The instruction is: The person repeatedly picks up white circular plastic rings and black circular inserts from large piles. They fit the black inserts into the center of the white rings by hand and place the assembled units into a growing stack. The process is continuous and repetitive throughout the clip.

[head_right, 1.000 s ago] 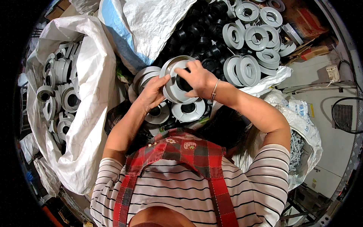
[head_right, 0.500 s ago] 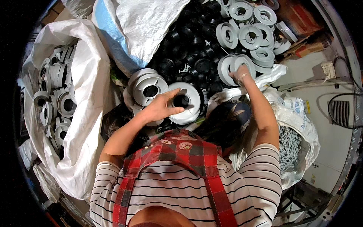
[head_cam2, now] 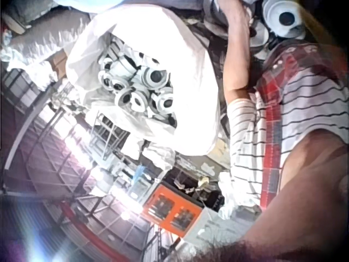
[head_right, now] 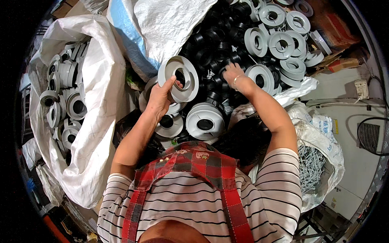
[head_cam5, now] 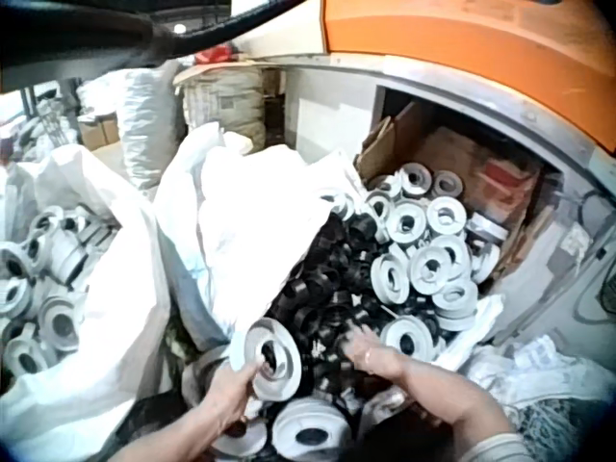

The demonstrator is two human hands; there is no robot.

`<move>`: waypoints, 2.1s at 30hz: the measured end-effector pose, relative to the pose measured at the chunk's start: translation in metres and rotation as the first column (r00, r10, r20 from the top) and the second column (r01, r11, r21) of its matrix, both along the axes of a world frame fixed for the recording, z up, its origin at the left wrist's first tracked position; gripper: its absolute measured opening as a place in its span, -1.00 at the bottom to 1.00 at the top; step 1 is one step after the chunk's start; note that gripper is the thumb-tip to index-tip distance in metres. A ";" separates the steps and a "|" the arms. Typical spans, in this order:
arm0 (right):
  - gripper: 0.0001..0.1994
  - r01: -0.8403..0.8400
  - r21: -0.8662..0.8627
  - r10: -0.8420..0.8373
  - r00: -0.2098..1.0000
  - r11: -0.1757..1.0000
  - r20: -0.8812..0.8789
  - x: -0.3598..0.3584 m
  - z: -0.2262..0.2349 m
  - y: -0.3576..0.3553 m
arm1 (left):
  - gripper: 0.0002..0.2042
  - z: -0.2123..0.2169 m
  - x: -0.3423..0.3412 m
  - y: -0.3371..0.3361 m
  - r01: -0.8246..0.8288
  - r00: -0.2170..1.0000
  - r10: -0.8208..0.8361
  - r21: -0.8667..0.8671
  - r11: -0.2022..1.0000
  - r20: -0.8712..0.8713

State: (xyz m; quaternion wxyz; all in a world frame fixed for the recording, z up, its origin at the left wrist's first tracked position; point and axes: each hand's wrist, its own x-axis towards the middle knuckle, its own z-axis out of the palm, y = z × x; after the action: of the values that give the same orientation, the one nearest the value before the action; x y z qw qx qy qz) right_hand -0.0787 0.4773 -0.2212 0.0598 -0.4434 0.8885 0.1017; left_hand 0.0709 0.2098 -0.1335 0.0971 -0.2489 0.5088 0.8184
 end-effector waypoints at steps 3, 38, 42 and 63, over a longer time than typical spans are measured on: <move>-0.81 0.132 0.023 -0.133 0.980 0.991 0.149 -0.001 -0.010 -0.006 | -0.68 -0.008 -0.003 0.002 -0.013 0.998 0.013 -0.006 1.000 -0.060; -0.24 0.795 -0.076 -0.738 0.590 0.602 0.328 0.019 0.017 0.074 | -0.32 0.019 0.045 0.025 0.603 0.432 -0.899 -0.766 0.223 0.079; -0.31 0.452 -0.515 -0.329 0.890 0.729 0.316 0.043 0.044 0.037 | -0.47 -0.003 0.022 0.020 0.533 0.779 -0.619 -0.417 0.736 -0.097; -0.84 0.302 -0.710 -0.302 0.944 0.636 0.131 -0.011 0.070 -0.045 | -0.56 0.006 -0.014 0.013 -0.055 0.998 0.048 0.251 0.966 0.033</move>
State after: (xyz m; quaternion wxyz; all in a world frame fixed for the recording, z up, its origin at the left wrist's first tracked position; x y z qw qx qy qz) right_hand -0.0900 0.4319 -0.1513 -0.1029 -0.2763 0.9175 -0.2668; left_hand 0.0569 0.2230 -0.1278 0.1135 -0.2585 0.3929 0.8752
